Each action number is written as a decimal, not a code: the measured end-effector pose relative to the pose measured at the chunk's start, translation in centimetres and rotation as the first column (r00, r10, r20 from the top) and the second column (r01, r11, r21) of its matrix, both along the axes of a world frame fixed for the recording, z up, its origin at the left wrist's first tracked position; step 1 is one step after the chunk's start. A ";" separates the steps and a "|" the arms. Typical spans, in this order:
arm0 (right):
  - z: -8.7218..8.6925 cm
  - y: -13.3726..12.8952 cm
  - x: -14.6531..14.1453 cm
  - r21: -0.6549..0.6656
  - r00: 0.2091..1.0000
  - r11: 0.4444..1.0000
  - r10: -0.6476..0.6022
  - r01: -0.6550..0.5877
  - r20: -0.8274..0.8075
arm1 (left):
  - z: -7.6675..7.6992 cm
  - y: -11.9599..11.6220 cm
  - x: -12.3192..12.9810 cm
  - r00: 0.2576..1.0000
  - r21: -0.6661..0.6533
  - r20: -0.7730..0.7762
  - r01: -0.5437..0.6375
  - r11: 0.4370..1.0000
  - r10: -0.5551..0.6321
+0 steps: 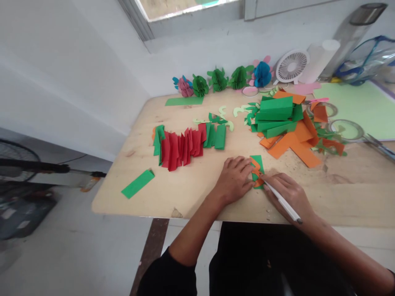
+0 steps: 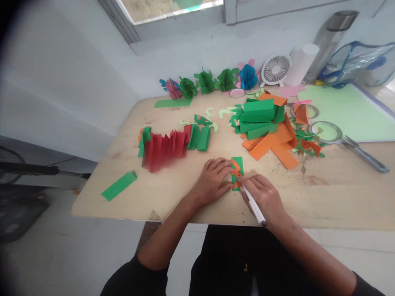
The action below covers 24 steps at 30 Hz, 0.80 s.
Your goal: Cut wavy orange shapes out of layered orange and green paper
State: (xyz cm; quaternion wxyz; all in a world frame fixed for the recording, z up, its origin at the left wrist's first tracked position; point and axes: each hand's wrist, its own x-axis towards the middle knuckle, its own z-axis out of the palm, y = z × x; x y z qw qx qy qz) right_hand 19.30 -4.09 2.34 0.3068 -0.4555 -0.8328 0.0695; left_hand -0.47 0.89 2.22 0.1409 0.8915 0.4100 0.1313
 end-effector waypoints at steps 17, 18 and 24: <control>0.9 1.0 -0.7 -0.357 0.908 0.921 -0.277 0.157 -0.315 | -0.9 0.3 -0.5 0.995 -0.025 0.098 0.008 1.000 -0.005; 1.0 1.2 -0.9 -0.375 0.904 0.912 -0.291 0.164 -0.313 | -0.9 0.3 -0.6 0.995 -0.021 0.102 0.009 1.000 -0.007; 0.9 1.9 -1.9 -0.422 0.916 0.890 -0.303 0.174 -0.262 | -0.9 0.3 -0.6 0.992 -0.013 0.123 0.014 1.000 -0.012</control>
